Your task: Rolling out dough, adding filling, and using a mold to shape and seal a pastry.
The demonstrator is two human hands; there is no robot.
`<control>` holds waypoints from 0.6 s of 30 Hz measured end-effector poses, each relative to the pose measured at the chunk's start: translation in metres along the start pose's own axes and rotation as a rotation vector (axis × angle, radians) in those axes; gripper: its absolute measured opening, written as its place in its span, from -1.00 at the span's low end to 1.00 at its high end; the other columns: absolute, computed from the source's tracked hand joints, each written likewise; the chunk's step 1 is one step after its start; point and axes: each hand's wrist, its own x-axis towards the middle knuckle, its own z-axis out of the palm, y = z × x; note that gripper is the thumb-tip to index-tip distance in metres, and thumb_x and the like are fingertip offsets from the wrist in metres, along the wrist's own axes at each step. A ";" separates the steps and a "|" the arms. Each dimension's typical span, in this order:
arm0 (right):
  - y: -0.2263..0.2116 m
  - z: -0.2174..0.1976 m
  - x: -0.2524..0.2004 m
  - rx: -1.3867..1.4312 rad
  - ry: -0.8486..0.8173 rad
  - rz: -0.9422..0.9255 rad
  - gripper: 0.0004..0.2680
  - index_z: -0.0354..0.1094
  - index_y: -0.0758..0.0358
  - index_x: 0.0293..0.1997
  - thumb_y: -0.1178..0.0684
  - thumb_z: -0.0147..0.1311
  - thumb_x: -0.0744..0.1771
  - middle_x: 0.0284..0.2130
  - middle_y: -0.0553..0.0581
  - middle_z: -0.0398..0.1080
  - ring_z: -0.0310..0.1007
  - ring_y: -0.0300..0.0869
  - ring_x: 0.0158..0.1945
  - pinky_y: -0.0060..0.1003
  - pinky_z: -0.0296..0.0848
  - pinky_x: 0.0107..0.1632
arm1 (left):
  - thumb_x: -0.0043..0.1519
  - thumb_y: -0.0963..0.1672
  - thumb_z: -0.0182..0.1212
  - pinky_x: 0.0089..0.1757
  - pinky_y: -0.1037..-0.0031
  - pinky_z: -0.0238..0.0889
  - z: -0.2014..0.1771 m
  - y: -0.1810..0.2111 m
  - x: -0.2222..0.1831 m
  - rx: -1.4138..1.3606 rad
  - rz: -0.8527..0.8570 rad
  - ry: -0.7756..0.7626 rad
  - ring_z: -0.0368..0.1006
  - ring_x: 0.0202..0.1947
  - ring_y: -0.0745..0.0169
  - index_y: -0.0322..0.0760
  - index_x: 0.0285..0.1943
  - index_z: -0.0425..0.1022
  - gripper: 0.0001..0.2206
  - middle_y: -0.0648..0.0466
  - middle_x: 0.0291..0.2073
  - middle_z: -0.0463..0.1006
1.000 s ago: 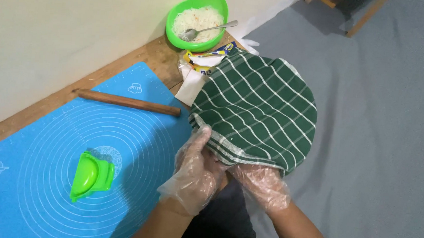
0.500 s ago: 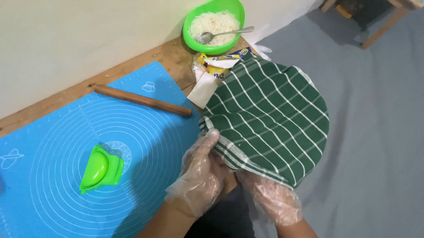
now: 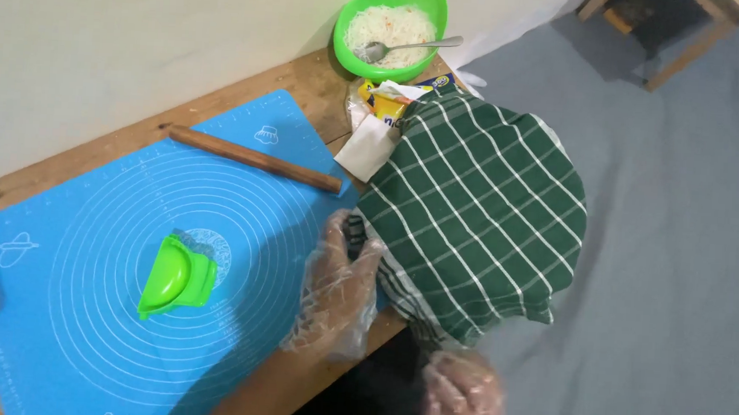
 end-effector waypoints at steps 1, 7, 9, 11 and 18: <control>0.008 -0.006 0.023 0.004 -0.001 0.001 -0.84 0.44 0.23 -0.15 0.00 -0.03 0.36 -0.20 0.23 0.48 0.61 -0.03 -0.15 -0.13 0.64 -0.12 | 0.16 0.06 0.10 0.29 0.11 0.06 0.000 0.002 0.003 0.001 -0.003 0.002 0.20 0.38 -0.10 -0.06 0.51 0.11 -0.32 -0.06 0.42 0.25; 0.068 -0.036 0.107 -0.453 0.163 0.224 -0.76 0.21 0.35 0.30 0.08 -0.14 0.49 0.21 0.39 0.26 0.14 0.15 0.37 0.11 0.18 0.39 | 0.21 0.04 -0.01 0.35 0.21 -0.11 0.005 0.007 0.022 -0.120 0.108 -0.065 -0.02 0.51 0.02 -0.03 0.58 -0.02 -0.32 0.01 0.55 0.03; 0.086 -0.031 0.119 -0.356 0.045 0.336 -0.71 0.35 0.47 0.19 0.00 -0.14 0.48 0.21 0.56 0.23 0.25 0.33 0.31 0.26 0.22 0.32 | 0.24 0.01 0.04 0.35 0.23 -0.10 0.012 0.004 0.033 -0.130 0.355 -0.112 -0.02 0.50 -0.08 -0.19 0.56 -0.02 -0.32 -0.12 0.53 0.02; 0.099 -0.031 0.115 -0.313 0.010 0.329 -0.76 0.42 0.47 0.11 0.07 -0.08 0.46 0.14 0.50 0.34 0.32 0.29 0.27 0.19 0.23 0.32 | 0.29 0.03 -0.06 0.27 0.21 0.05 0.030 -0.009 0.043 -0.122 0.482 -0.096 0.18 0.37 -0.14 -0.26 0.46 0.15 -0.44 -0.16 0.39 0.24; 0.083 -0.030 0.121 -0.560 0.055 0.126 -0.60 0.55 0.65 -0.03 -0.01 -0.13 0.60 -0.04 0.52 0.47 0.50 0.27 0.04 0.11 0.43 0.18 | 0.32 0.00 0.04 0.22 0.26 0.15 0.059 -0.043 0.054 0.097 0.541 0.151 0.19 0.38 -0.17 -0.46 0.50 0.08 -0.37 -0.26 0.41 0.23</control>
